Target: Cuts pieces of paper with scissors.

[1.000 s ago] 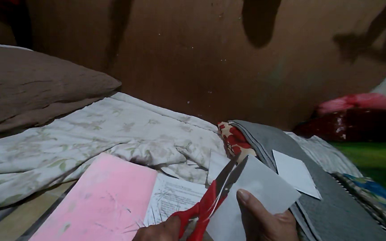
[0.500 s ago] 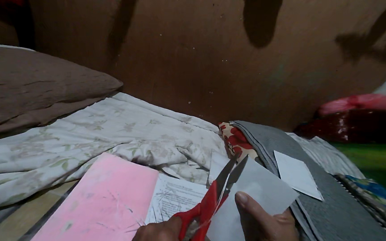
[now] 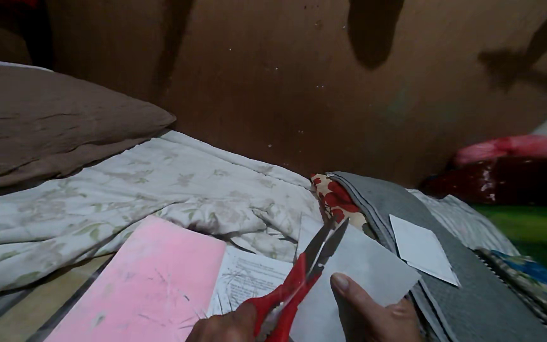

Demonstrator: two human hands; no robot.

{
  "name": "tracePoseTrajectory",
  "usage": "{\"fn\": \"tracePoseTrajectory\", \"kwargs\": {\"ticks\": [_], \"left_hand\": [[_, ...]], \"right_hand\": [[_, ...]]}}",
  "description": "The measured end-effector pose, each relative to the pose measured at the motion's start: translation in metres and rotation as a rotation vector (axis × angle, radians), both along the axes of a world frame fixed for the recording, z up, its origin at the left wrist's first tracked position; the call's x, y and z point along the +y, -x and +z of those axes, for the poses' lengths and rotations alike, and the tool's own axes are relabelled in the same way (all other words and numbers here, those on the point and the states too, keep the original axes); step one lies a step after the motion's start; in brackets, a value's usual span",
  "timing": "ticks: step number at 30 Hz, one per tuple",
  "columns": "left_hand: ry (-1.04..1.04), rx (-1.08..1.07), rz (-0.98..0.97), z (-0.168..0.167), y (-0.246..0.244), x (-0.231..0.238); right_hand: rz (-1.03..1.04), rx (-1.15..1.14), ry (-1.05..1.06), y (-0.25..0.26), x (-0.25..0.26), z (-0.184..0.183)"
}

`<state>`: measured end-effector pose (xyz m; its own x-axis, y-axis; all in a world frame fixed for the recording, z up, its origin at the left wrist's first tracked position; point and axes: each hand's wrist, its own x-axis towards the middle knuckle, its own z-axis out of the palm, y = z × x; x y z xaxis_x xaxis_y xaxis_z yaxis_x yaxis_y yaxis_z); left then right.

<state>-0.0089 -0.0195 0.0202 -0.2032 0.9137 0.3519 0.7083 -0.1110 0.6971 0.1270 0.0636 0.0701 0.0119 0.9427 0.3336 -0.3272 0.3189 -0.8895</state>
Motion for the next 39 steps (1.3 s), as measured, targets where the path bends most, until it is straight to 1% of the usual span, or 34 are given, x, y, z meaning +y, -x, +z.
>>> {"fn": "tracePoseTrajectory", "kwargs": {"ticks": [4,7,14,18,22,30,33,39], "left_hand": [[-0.01,0.025,0.027,0.0,-0.001,0.0],[-0.01,0.031,0.035,0.0,-0.002,0.0],[0.029,-0.04,-0.024,0.002,0.003,-0.001],[0.056,-0.047,-0.047,0.005,0.005,-0.001],[0.017,-0.046,-0.051,0.003,0.006,-0.001],[-0.028,-0.022,-0.025,-0.001,0.005,0.0],[-0.021,-0.02,0.012,0.001,0.002,-0.001],[-0.085,0.026,0.096,-0.004,-0.005,0.002]], "right_hand": [[-0.019,-0.032,0.01,0.002,-0.002,0.002],[-0.021,-0.01,0.019,0.003,-0.003,0.002],[-0.021,0.0,-0.014,0.002,-0.002,0.001],[0.037,-0.013,-0.043,-0.002,-0.001,0.0],[0.055,-0.006,-0.044,-0.004,0.001,-0.001],[0.034,-0.044,-0.034,-0.002,-0.002,0.001],[0.017,-0.057,-0.016,-0.001,-0.003,0.001],[0.047,-0.004,-0.025,0.003,-0.006,0.001]]}}
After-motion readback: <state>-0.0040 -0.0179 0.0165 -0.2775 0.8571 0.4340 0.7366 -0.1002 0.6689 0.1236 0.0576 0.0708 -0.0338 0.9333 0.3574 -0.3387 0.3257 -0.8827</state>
